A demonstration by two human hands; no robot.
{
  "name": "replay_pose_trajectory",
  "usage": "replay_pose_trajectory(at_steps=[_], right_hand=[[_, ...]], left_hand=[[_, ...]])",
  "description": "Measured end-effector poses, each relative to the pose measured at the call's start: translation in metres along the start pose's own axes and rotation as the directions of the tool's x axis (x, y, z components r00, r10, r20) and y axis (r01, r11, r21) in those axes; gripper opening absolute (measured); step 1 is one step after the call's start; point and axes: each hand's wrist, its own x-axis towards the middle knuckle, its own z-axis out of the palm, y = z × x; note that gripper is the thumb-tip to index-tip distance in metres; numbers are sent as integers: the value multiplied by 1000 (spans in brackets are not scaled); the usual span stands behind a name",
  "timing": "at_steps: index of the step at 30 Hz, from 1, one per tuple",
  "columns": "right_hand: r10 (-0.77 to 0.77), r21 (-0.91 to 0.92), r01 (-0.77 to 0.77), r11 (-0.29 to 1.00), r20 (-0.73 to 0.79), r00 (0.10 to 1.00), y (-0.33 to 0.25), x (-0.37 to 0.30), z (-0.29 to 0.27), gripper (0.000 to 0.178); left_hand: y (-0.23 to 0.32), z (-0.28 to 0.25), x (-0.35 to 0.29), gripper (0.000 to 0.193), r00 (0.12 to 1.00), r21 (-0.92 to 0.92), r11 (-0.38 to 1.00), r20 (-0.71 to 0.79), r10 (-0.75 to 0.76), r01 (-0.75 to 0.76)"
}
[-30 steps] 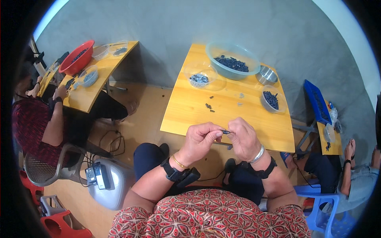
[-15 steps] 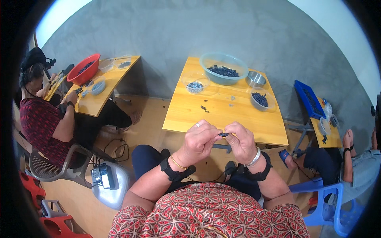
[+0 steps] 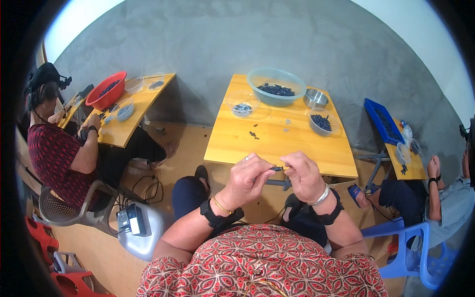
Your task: Assembling small plastic cylinders with metal clips by hand.
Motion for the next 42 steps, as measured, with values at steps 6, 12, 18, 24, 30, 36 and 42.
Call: replay_pose_trajectory(at_steps=[6, 12, 18, 24, 30, 36, 42], right_hand=[[-171, -168, 181, 969, 73, 983, 4, -3, 6, 22], [202, -47, -202, 978, 3, 979, 15, -19, 33, 11], [186, -130, -168, 977, 145, 972, 61, -27, 27, 13], [149, -617, -244, 748, -202, 968, 200, -5, -54, 11], [210, -686, -205, 699, -77, 975, 253, 19, -52, 14], [400, -235, -341, 910, 283, 872, 229, 43, 55, 11], [378, -267, -284, 921, 432, 819, 235, 56, 102, 8]], left_hand=[[-2, 7, -9, 2, 982, -138, 973, 56, -181, 187], [-31, 21, -27, 6, 940, -202, 918, 108, -325, 341], [-57, 37, -28, 16, 551, -269, 484, 494, -673, 833], [-104, 29, -54, 18, 520, -446, 348, 357, -776, 825], [-141, 27, -54, 17, 563, -335, 481, 215, -798, 810], [-155, 18, -59, 16, 550, -323, 472, 223, -805, 820], [-166, 15, -59, 12, 533, -442, 382, 292, -794, 812]])
